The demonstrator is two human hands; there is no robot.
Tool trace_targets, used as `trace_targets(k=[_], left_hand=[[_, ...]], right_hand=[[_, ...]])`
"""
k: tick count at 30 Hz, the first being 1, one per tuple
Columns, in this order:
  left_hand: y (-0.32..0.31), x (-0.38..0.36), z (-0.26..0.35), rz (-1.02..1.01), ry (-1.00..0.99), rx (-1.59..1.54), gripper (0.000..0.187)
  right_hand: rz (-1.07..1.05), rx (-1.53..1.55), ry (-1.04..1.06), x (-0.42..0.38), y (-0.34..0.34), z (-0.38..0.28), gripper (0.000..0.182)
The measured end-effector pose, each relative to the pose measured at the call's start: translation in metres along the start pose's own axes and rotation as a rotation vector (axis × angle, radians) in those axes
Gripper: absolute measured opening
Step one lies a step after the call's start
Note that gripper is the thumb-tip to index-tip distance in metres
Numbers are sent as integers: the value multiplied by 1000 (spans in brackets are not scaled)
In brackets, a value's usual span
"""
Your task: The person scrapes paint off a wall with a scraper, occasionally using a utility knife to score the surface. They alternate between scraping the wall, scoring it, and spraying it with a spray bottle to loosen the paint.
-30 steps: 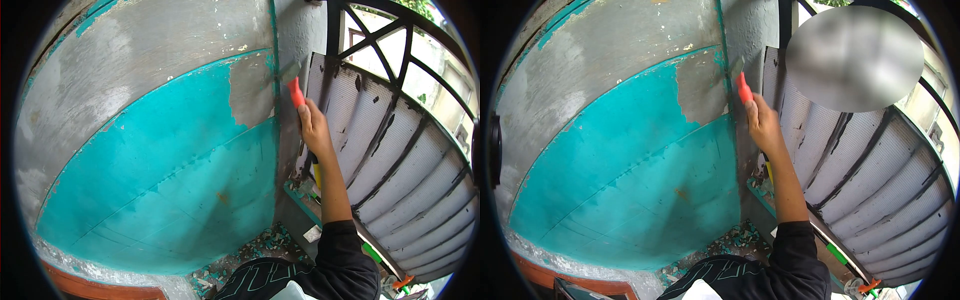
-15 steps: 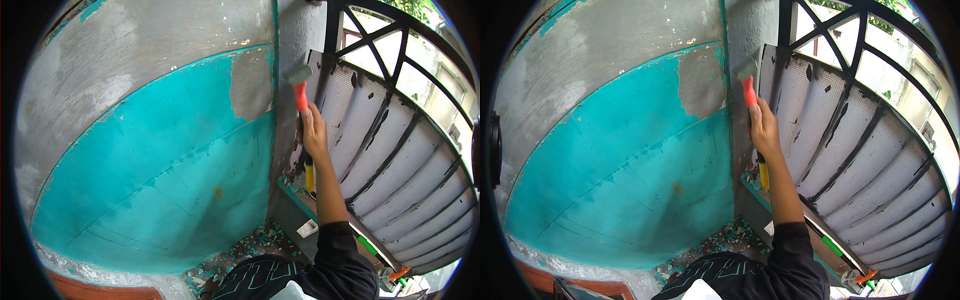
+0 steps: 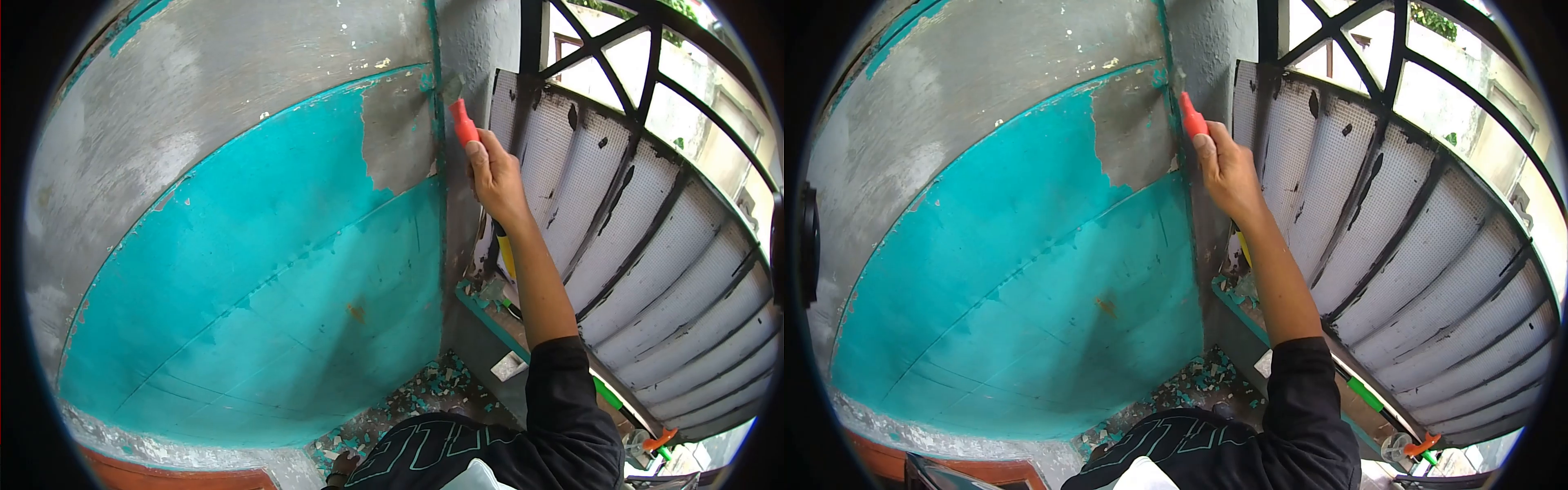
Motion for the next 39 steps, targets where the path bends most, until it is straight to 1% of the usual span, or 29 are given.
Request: trace_targets(k=[1, 2, 3, 4, 5, 6, 7, 8, 9, 10, 12, 13, 14, 15, 16, 17, 19, 22, 24, 25, 26, 27, 28, 30, 31, 32, 34, 35, 39], left_hand=[[1, -1, 2, 90, -19, -7, 75], [1, 5, -5, 90, -20, -5, 75], [-2, 13, -12, 180, -333, -4, 74], [-8, 13, -21, 265, -645, -2, 74], [-19, 7, -30, 259, -644, -2, 74], [-20, 22, -28, 110, -328, -33, 72], [10, 4, 33, -32, -14, -65, 70], [28, -15, 64, -26, -18, -70, 70], [40, -27, 84, 23, -145, 0, 67], [54, -41, 108, 72, -272, 74, 64], [97, -79, 184, 279, -468, -166, 56], [116, -81, 217, 327, -545, -239, 51], [134, -85, 248, 371, -619, -312, 47], [153, -99, 287, 483, -895, -376, 45], [177, -129, 335, 419, -1016, -487, 51], [196, -153, 370, 305, -1077, -558, 62], [224, -205, 433, 369, -1341, -529, 71], [239, -256, 481, 433, -1347, -394, 75], [243, -259, 490, 364, -1208, -378, 75], [244, -254, 493, 517, -1296, -369, 67], [250, -258, 495, 517, -1294, -359, 67], [259, -265, 495, 467, -1256, -421, 65], [268, -274, 498, 418, -1219, -482, 63], [288, -299, 502, 396, -1230, -484, 58], [302, -310, 502, 358, -1215, -487, 57], [315, -320, 503, 319, -1195, -492, 56], [341, -337, 507, 296, -1164, -446, 56], [353, -345, 510, 269, -1133, -401, 55], [395, -380, 524, 236, -1083, -286, 55]], right_hand=[[-21, -68, 41, -2, 0, 3, 34], [-44, -137, 86, -3, 1, 5, 34], [-97, -117, -17, -14, 6, 8, 35], [-129, -181, -59, -29, 11, 17, 36], [-160, -246, -102, -47, 15, 29, 37], [-199, -251, -141, -69, 18, 44, 38], [-237, -253, -174, -88, 19, 54, 39], [-261, -168, -303, -104, 16, 55, 37], [-285, -82, -436, -120, 14, 56, 34], [-284, -80, -435, -131, 8, 55, 34], [-114, 290, -506, -145, -15, 52, 32], [-75, 305, -389, -143, -27, 49, 32], [-85, 382, -362, -136, -38, 39, 33], [-94, 460, -334, -126, -48, 28, 35], [-96, 531, -323, -114, -57, 19, 35], [-100, 601, -310, -101, -65, 11, 37], [-50, 627, -316, -80, -76, -9, 40], [10, 668, -326, -62, -88, -15, 48], [28, 693, -329, -52, -91, -9, 52], [2, 614, -253, -47, -92, -5, 52], [-21, 534, -177, -43, -92, -3, 52], [-15, 202, -158, -39, -82, -5, 45], [-7, 205, -157, -34, -80, -3, 45], [157, -134, 178, -28, -72, -13, 45], [153, -128, 201, -27, -69, -19, 55], [152, -125, 197, -25, -68, -22, 55], [109, -360, 470, -13, -70, -31, 55], [150, -347, 474, -7, -72, -34, 56], [138, -362, 480, 14, -74, -33, 51]])
Point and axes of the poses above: each hand's wrist, its own x-axis towards the middle knuckle, its own y-axis out of the back of the hand, z = x × y, the point moved 2 cm from there along x, towards the middle knuckle, and after that the axes turned 2 degrees about -z, right-handed, at the moved point
